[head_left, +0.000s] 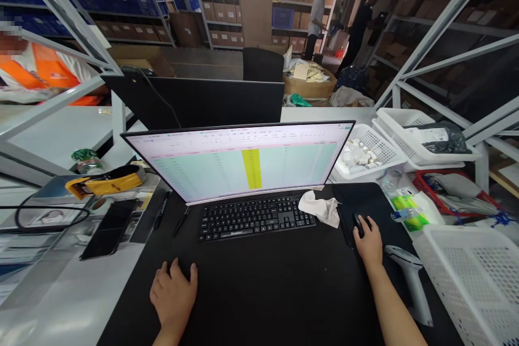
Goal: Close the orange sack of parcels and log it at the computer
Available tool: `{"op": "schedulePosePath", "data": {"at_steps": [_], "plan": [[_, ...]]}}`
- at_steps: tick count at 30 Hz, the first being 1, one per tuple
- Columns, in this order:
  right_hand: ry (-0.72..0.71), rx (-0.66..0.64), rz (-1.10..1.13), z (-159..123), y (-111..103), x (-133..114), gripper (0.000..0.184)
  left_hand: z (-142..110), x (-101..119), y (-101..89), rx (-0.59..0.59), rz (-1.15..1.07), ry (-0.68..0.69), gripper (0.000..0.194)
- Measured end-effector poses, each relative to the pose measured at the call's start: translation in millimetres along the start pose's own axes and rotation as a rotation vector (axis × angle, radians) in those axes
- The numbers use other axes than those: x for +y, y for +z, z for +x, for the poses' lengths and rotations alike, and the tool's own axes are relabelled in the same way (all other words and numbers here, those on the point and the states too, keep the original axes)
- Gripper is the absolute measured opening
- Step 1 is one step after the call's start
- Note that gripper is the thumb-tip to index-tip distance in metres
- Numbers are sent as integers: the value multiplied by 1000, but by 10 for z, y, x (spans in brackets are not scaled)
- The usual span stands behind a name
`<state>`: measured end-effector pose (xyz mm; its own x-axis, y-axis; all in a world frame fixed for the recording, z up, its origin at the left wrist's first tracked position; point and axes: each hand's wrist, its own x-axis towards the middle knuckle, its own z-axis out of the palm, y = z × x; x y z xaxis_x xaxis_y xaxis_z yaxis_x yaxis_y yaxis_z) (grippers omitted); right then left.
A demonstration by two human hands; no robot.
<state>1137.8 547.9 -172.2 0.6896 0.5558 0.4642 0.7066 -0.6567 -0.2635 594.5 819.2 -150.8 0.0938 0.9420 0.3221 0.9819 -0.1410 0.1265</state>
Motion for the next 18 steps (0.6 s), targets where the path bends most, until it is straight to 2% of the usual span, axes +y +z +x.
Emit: {"op": "schedulePosePath", "data": {"at_steps": [12, 18], "plan": [[29, -19, -13, 6, -22, -36, 55, -14, -12, 34, 6, -9, 0, 67], [19, -22, -6, 17, -62, -49, 56, -32, -37, 114, -13, -45, -69, 60]]}}
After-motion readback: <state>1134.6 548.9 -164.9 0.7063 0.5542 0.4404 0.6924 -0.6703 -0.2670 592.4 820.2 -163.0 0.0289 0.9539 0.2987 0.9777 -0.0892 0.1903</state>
